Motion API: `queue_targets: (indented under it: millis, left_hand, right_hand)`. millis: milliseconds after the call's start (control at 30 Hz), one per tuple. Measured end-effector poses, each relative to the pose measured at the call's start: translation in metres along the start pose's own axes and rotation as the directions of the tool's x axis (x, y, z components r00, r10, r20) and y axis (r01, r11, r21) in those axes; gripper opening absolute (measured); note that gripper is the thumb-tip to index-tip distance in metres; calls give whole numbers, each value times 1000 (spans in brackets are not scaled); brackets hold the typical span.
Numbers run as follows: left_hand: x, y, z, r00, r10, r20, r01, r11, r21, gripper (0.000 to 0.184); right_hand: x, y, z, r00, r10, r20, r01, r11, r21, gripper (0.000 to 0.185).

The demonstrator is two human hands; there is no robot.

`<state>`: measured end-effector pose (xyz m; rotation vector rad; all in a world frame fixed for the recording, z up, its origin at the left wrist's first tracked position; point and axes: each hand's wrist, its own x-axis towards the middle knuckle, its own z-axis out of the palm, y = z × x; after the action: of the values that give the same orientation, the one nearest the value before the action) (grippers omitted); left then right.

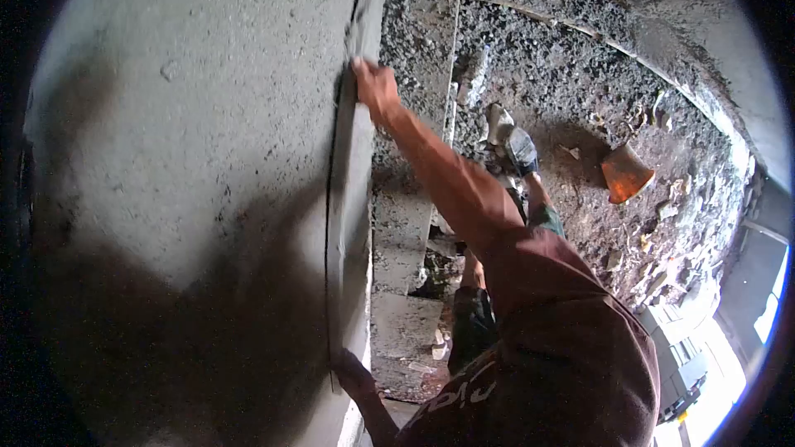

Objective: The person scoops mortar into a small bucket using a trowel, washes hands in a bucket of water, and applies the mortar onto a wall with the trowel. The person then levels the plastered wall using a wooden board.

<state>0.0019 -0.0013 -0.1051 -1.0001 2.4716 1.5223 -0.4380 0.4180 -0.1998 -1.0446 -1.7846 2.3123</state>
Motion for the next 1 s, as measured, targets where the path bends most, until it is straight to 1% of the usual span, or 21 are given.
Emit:
queue_targets:
  millis: [67, 100, 133, 167, 233, 267, 300, 400, 433, 467, 500, 533, 567, 667, 733, 767, 833, 867, 900, 933, 1000]
  left_hand:
    - [2, 18, 12, 999, -37, -14, 37, 999, 3, 30]
    - [6, 0, 6, 995, -96, -7, 90, 957, -277, 27]
    - [7, -14, 3, 988, -151, 14, 134, 833, -537, 25]
    - [2, -17, -3, 988, -156, 6, 135, 832, -538, 25]
    - [-11, -16, -25, 898, -399, -188, 208, 759, -617, 25]
    - [-13, -74, -76, 885, -443, -143, 180, 608, -774, 26]
    - [-17, -65, -86, 871, -492, 10, 163, 268, -949, 31]
    - [-14, -49, -85, 885, -466, -16, 197, 404, -893, 33]
    - [-10, -30, -63, 955, -269, -128, 157, 820, -550, 34]
    - [-9, -13, -38, 991, -43, -123, 35, 997, -63, 35]
    - [-8, 5, -16, 991, -59, -124, 51, 997, -64, 35]
    - [-6, 25, 1, 990, -41, -135, 30, 996, -80, 35]
    - [-2, 34, 7, 990, -8, -143, -6, 995, -100, 36]
    - [-7, 3, -5, 984, -102, -144, 53, 950, -309, 34]
    - [-6, -62, -53, 968, -223, -113, 103, 769, -631, 32]
    - [-2, -66, -56, 970, -212, -116, 94, 773, -628, 32]
    - [-2, -61, -69, 984, -135, 114, 163, 444, -881, 33]
    - [-6, 1, -36, 921, -387, 45, 177, 312, -933, 35]
    - [-2, 14, -25, 919, -390, 52, 182, 306, -935, 35]
    - [-3, 21, -17, 924, -365, 114, 220, 264, -939, 36]
    - [0, 64, 19, 946, -307, 107, 195, 273, -942, 40]
  right_hand:
    - [14, 6, 3, 998, 66, 21, -69, 985, 155, 50]
    - [11, 2, 7, 994, 108, 30, -112, 955, 276, 50]
    - [11, 20, 10, 991, 123, 44, -130, 962, 242, 50]
    - [7, 58, 11, 987, 153, 56, -162, 964, 210, 50]
    - [-31, 136, 7, 985, -84, 153, 115, 973, -202, 68]
    - [-55, 124, 10, 968, 178, 178, -170, 984, -57, 71]
    - [-68, 100, 14, 878, 413, 241, -441, 894, 77, 75]
    - [-49, 68, 8, 895, 348, 277, -364, 931, 7, 82]
    - [-33, 55, 5, 935, 295, 198, -270, 952, -143, 87]
    - [-17, 44, 1, 981, 1, 193, 43, 974, -222, 82]
    - [-8, 3, -6, 973, 38, 226, 8, 980, -199, 71]
    - [7, -1, 6, 998, 43, 40, -43, 999, 1, 49]
    - [12, 5, 9, 994, 96, 52, -104, 978, 181, 53]
    - [-17, 23, 15, 972, 227, -65, -225, 974, 41, 58]
    - [-28, 83, 17, 951, 308, 18, -308, 946, 99, 59]
    - [-31, 99, 19, 944, 324, 52, -329, 932, 152, 59]
    - [-25, 73, 18, 980, 197, 20, -198, 978, 69, 60]
    - [-23, 48, 14, 998, 63, 1, -63, 997, -39, 61]
    - [-25, -5, 5, 994, 64, 89, -57, 996, -72, 67]
    - [-7, -39, 1, 987, 128, 92, -91, 940, -330, 69]
    - [24, -47, 8, 999, 30, 11, -31, 996, 87, 60]
